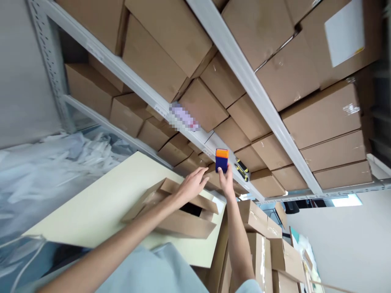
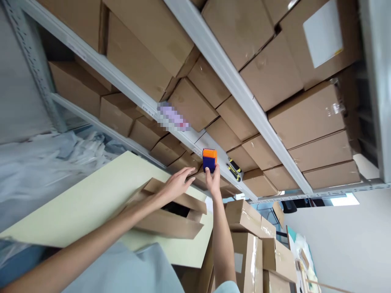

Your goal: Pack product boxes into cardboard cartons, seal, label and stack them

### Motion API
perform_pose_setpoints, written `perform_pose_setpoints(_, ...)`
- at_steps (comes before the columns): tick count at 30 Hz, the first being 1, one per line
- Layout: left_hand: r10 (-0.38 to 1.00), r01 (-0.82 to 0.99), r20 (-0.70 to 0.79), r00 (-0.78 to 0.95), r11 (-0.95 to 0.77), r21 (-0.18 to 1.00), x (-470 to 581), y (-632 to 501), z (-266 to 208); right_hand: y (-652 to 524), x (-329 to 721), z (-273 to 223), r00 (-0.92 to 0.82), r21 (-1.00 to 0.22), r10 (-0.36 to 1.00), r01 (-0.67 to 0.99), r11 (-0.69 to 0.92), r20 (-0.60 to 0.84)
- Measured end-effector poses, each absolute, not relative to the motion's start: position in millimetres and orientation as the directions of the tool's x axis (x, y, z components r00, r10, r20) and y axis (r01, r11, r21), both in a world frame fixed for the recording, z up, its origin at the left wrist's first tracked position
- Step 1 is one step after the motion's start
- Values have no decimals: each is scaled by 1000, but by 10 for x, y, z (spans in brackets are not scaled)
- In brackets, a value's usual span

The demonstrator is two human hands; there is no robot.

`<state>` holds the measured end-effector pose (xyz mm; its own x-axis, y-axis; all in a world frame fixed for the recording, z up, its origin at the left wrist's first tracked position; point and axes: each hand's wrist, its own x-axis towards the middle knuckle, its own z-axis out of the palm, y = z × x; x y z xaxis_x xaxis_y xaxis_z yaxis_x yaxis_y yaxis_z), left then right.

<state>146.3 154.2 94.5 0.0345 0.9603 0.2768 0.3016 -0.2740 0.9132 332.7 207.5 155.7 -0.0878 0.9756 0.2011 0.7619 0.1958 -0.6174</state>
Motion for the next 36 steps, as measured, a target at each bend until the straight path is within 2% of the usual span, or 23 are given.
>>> perform_pose_setpoints(3,967,116,254,-21,-250,961,1278,1068,967,1317,3183,1475,-82,-822,982,538,188,171)
perform_pose_setpoints(5,973,55,231,-12,-230,972,1193,779,1010,896,3038,1424,-43,-896,991,423,134,128)
perform_pose_setpoints(8,984,26,176,-12,-175,984,1125,443,1045,495,2839,1339,2,-945,999,324,47,51)
perform_pose_setpoints(12,989,50,135,-59,-132,990,1066,165,1024,249,2727,1266,14,-959,1000,282,-27,-24)
perform_pose_setpoints(18,988,149,156,-10,-153,977,989,-60,1018,44,2734,1335,-23,-949,998,312,-51,-61)
perform_pose_setpoints(24,988,135,134,73,-143,981,888,-131,1000,-2,2730,1279,-92,-948,992,315,-53,-86)
perform_pose_setpoints(26,989,137,130,77,-140,981,776,-100,1047,-21,2746,1249,-110,-934,990,355,-40,-85)
perform_pose_setpoints(31,991,47,110,-77,-106,993,424,119,1341,-118,2838,1292,-207,-881,976,471,43,-63)
perform_pose_setpoints(36,993,98,102,56,-107,989,269,327,1669,-192,2950,1441,-318,-777,945,613,142,-78)
